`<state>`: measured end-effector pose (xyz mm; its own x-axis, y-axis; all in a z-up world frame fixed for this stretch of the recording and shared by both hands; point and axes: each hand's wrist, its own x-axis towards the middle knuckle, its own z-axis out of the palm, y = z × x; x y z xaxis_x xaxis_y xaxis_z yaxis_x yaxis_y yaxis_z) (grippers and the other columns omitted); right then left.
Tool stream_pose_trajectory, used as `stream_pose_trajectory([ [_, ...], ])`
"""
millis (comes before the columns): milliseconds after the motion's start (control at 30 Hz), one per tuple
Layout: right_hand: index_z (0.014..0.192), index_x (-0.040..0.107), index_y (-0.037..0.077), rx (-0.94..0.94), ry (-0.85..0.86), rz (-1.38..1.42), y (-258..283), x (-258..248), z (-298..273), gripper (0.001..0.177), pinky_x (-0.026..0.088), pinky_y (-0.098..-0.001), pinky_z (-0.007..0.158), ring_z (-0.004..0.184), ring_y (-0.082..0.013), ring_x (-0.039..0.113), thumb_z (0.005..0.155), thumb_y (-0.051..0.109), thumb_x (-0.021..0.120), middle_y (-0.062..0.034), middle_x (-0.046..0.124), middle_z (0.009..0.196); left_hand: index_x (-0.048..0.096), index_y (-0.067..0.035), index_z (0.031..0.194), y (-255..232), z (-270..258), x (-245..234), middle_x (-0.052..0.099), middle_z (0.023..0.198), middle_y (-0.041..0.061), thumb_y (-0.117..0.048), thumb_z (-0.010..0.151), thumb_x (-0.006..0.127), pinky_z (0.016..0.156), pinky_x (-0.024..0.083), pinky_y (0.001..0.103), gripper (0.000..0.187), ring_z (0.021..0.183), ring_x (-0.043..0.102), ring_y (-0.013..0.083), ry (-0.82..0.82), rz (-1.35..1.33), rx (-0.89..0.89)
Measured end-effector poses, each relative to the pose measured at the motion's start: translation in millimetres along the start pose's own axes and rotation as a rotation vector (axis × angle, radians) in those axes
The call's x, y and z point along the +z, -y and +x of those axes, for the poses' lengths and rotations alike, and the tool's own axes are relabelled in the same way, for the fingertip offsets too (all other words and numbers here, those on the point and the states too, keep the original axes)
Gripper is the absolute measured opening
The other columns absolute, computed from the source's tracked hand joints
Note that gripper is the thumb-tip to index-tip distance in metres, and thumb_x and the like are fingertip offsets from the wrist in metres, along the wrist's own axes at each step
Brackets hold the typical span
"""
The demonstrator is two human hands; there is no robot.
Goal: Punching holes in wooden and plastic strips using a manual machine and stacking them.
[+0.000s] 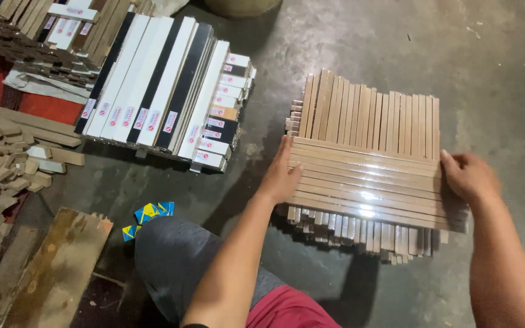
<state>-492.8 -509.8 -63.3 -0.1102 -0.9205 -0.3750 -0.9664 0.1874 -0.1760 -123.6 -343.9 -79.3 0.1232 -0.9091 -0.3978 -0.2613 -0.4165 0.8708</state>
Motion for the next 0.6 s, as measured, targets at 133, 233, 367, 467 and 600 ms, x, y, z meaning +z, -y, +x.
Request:
stream_pose_trajectory([
  [133,0.126,0.066,-0.004,0.024,0.035,0.329,-15.5,12.8,-6.6,0.059,0.044,-0.0552,0.088,0.113,-0.042,0.059,0.11,0.05,0.047,-0.0263,0.065,0.129,0.003,-0.021,0.165,-7.9,-1.0,-1.6,0.003,0.175,-0.002,-0.023,0.103,0.044,0.127,0.015,0.044,0.075,0.161,0.009,0.0232,0.017,-0.02,-0.068],
  [233,0.13,0.068,-0.001,-0.016,0.016,0.289,-18.2,18.8,-2.3,0.057,0.043,-0.0569,0.095,0.118,-0.046,0.06,0.11,0.047,0.046,-0.0294,0.067,0.13,0.004,-0.023,0.166,-3.5,2.0,-1.7,0.008,0.175,0.0,-0.025,0.101,0.043,0.125,0.019,0.046,0.076,0.16,0.014,0.0254,0.015,-0.02,-0.076],
  [367,0.136,0.066,-0.001,-0.006,0.007,0.248,-16.8,17.9,3.5,0.057,0.041,-0.0576,0.101,0.124,-0.0458,0.057,0.108,0.044,0.045,-0.0273,0.063,0.138,0.002,-0.02,0.165,-2.6,1.2,-3.5,0.006,0.175,0.001,-0.022,0.101,0.043,0.125,0.021,0.044,0.076,0.159,0.014,0.0259,0.028,-0.027,-0.041],
  [467,0.137,0.07,0.001,-0.049,-0.054,0.105,-38.3,29.4,36.1,0.062,0.03,-0.0553,0.109,0.13,-0.0529,0.052,0.11,0.049,0.04,-0.0355,0.066,0.134,0.002,-0.021,0.166,-3.6,-4.7,-8.4,0.004,0.175,-0.001,-0.024,0.101,0.043,0.125,0.02,0.042,0.076,0.159,0.017,0.0243,0.038,-0.047,-0.038],
  [600,0.14,0.066,-0.017,-0.526,-0.55,0.092,-11.2,50.5,54.1,0.047,0.042,-0.0562,0.1,0.12,-0.053,0.056,0.124,0.027,0.063,-0.0405,0.058,0.13,0.0,-0.024,0.165,6.5,-24.0,-27.1,0.003,0.175,-0.001,-0.04,0.103,0.036,0.125,0.017,0.049,0.073,0.16,0.01,0.0266,-0.007,-0.075,-0.063],
])
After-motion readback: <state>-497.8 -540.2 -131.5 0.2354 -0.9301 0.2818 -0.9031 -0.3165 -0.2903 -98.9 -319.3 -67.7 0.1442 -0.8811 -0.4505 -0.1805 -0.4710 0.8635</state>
